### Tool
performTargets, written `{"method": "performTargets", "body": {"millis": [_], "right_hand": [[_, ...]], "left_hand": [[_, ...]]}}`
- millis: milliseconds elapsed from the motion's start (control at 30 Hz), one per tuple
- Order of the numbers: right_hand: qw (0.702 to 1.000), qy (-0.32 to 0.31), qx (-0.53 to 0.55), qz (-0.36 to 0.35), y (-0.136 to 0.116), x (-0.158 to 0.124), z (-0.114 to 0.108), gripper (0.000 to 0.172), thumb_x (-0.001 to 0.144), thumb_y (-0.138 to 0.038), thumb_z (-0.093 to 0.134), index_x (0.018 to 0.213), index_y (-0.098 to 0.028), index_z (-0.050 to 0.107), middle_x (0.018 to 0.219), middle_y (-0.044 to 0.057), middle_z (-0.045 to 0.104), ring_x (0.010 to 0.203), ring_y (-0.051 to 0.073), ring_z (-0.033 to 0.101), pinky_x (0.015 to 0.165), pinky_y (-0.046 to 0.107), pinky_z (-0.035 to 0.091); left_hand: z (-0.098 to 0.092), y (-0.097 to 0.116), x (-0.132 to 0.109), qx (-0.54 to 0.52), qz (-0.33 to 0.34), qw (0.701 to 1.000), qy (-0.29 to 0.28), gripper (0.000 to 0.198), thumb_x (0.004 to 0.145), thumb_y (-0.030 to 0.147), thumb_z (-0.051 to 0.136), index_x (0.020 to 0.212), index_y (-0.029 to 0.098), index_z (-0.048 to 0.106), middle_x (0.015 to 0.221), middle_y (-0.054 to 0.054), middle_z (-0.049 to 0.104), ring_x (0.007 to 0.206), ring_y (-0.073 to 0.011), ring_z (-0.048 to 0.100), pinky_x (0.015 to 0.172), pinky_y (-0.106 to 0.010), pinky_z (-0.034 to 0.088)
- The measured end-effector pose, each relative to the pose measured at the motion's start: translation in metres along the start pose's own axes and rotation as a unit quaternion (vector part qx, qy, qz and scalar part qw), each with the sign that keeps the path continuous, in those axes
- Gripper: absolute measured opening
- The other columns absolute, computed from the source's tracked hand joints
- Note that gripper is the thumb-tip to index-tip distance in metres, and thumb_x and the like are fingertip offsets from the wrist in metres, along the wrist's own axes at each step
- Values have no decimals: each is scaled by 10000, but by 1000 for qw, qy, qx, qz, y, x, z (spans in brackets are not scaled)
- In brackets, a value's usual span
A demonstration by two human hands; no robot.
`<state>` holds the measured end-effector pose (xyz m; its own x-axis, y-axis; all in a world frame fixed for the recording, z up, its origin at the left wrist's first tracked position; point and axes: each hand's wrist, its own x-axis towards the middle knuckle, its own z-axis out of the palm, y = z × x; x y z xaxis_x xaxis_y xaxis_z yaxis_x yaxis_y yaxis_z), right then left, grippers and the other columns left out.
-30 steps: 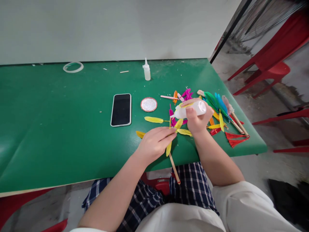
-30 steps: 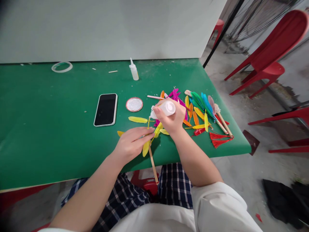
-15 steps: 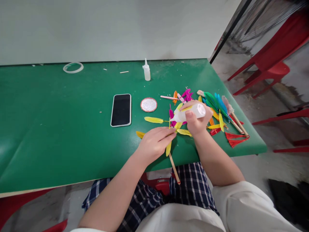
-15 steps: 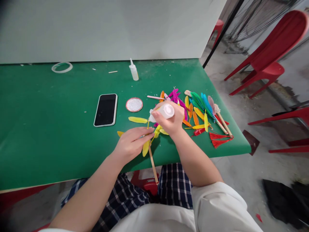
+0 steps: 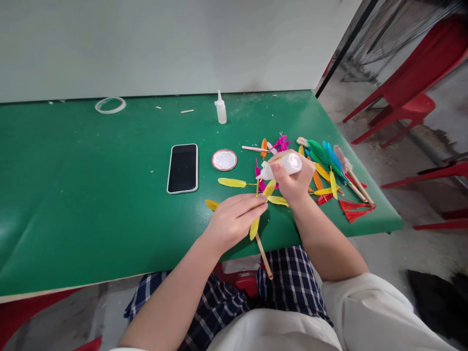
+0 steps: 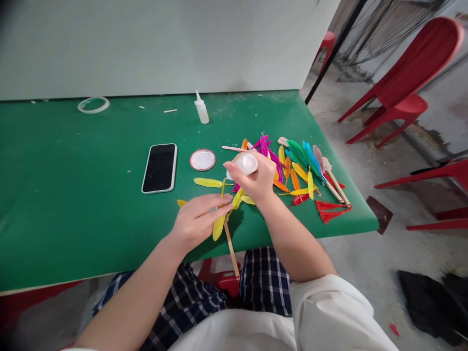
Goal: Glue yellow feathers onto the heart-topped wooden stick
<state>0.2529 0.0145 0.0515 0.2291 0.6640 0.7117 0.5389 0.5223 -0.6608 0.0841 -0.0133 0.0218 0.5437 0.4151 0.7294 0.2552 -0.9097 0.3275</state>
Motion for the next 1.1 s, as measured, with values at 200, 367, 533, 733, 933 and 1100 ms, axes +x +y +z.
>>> {"method": "performTargets", "body": {"millis": [200, 367, 533, 733, 933, 1100], "right_hand": [[998, 54, 12, 39, 0, -1, -6, 432, 812, -584, 415, 695, -209, 594, 652, 44, 608, 605, 170, 594, 564, 351, 503], [998, 40, 30, 34, 1, -3, -8, 520, 825, -639, 292, 740, -223, 594, 668, 51, 590, 653, 198, 610, 568, 380, 506], [997, 18, 69, 41, 2, -7, -6, 540, 815, -659, 284, 746, -226, 601, 657, 44, 607, 636, 188, 614, 541, 356, 493], [992, 35, 114, 39, 0, -5, -3, 489, 785, -652, 388, 724, -218, 604, 662, 30, 632, 597, 163, 605, 525, 325, 482], [993, 22, 67, 91, -1, 0, 0, 411, 783, -582, 472, 702, -201, 604, 673, 23, 638, 620, 145, 605, 548, 282, 483], [986, -29, -10, 162, 0, 7, 5, 342, 711, -534, 597, 687, -194, 616, 643, 1, 637, 599, 123, 579, 552, 251, 463]], "left_hand": [[-5, 4, 6, -36, -21, 997, 59, 260, 802, 65, 564, 1025, 183, 627, 1002, -74, 674, 959, -168, 632, 810, -290, 551], [-5, 3, 5, -56, -40, 996, 63, 241, 802, 77, 570, 1004, 188, 641, 1010, -67, 668, 950, -164, 631, 810, -292, 551], [-5, 2, 4, -64, -49, 995, 62, 260, 780, 58, 592, 1002, 182, 647, 1017, -65, 666, 957, -160, 629, 824, -278, 544], [-6, 3, 5, -74, -65, 993, 64, 239, 797, 97, 587, 997, 209, 654, 1022, -52, 665, 944, -161, 634, 813, -287, 551], [-7, 6, 7, -102, -53, 991, 61, 275, 780, 58, 596, 1009, 201, 649, 1009, -62, 668, 948, -167, 630, 809, -307, 556], [-10, 9, 6, -113, -61, 990, 57, 305, 784, 60, 590, 1034, 226, 645, 1042, -53, 665, 952, -164, 631, 808, -308, 558]]}}
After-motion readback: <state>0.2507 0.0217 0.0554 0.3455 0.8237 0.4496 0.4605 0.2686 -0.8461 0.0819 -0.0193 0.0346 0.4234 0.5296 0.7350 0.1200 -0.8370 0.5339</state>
